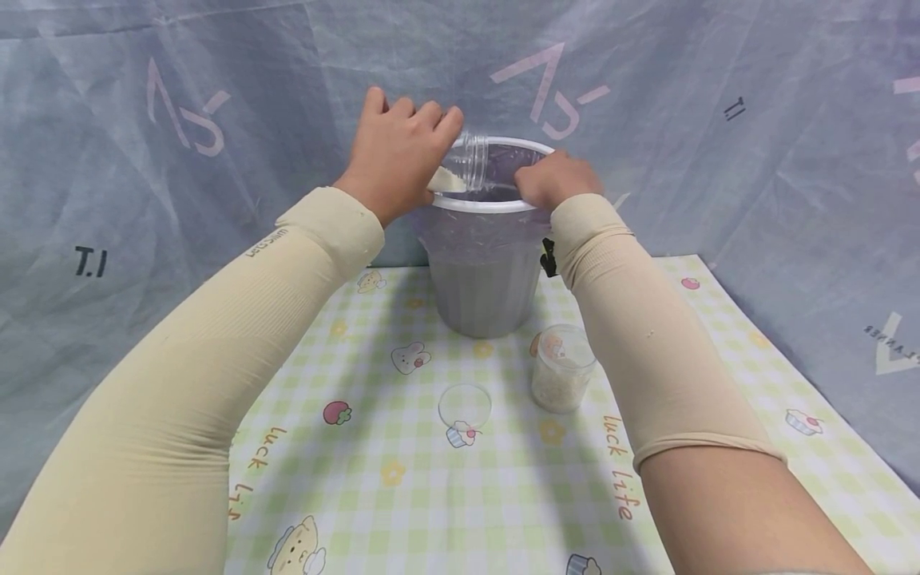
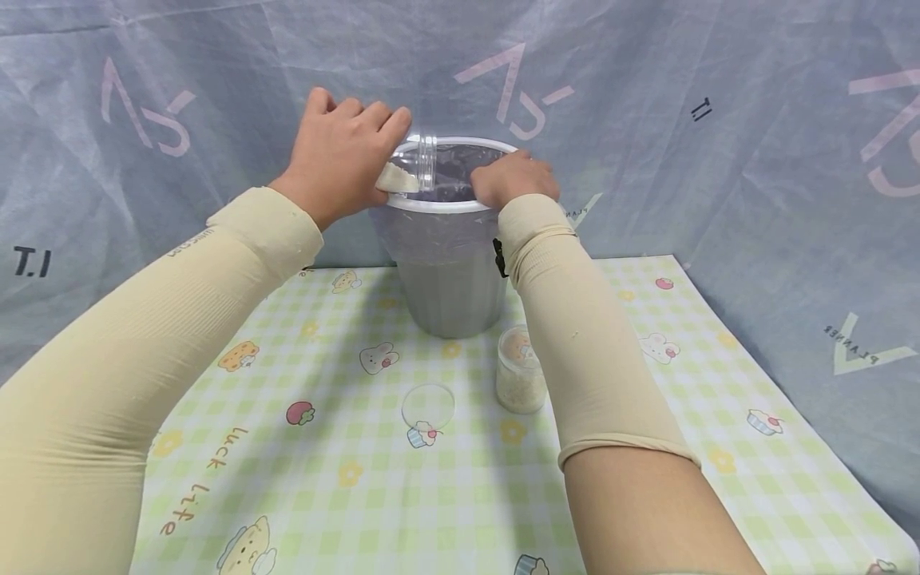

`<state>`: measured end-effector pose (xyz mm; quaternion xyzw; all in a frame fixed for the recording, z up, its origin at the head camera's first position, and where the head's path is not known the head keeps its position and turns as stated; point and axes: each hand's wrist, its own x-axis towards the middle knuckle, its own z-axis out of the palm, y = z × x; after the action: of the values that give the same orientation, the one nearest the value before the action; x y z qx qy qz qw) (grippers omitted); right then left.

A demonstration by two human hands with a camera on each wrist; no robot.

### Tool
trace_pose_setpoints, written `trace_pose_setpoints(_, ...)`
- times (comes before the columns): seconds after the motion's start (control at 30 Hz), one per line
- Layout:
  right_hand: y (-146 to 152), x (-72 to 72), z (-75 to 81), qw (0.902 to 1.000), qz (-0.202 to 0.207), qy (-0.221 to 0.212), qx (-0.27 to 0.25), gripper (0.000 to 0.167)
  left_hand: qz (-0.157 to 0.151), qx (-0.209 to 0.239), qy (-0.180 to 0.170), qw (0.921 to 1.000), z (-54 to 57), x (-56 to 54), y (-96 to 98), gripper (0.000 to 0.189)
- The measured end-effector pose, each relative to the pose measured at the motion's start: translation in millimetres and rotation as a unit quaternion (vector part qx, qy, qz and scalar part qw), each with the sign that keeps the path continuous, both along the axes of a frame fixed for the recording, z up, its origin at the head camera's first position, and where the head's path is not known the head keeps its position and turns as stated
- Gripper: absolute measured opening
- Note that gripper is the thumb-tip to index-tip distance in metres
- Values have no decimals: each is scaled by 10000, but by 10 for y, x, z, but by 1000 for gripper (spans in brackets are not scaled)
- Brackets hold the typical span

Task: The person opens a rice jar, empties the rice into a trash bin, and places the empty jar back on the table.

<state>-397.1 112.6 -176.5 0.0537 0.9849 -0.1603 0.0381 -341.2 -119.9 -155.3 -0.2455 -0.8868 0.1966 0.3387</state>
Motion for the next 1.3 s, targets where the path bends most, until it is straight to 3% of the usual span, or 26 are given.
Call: trace_pose_setpoints(1.3, -5, -4, 2, 10000, -28, -5, 3, 86, -106, -191, 217, 9995, -16, -21, 6, 79)
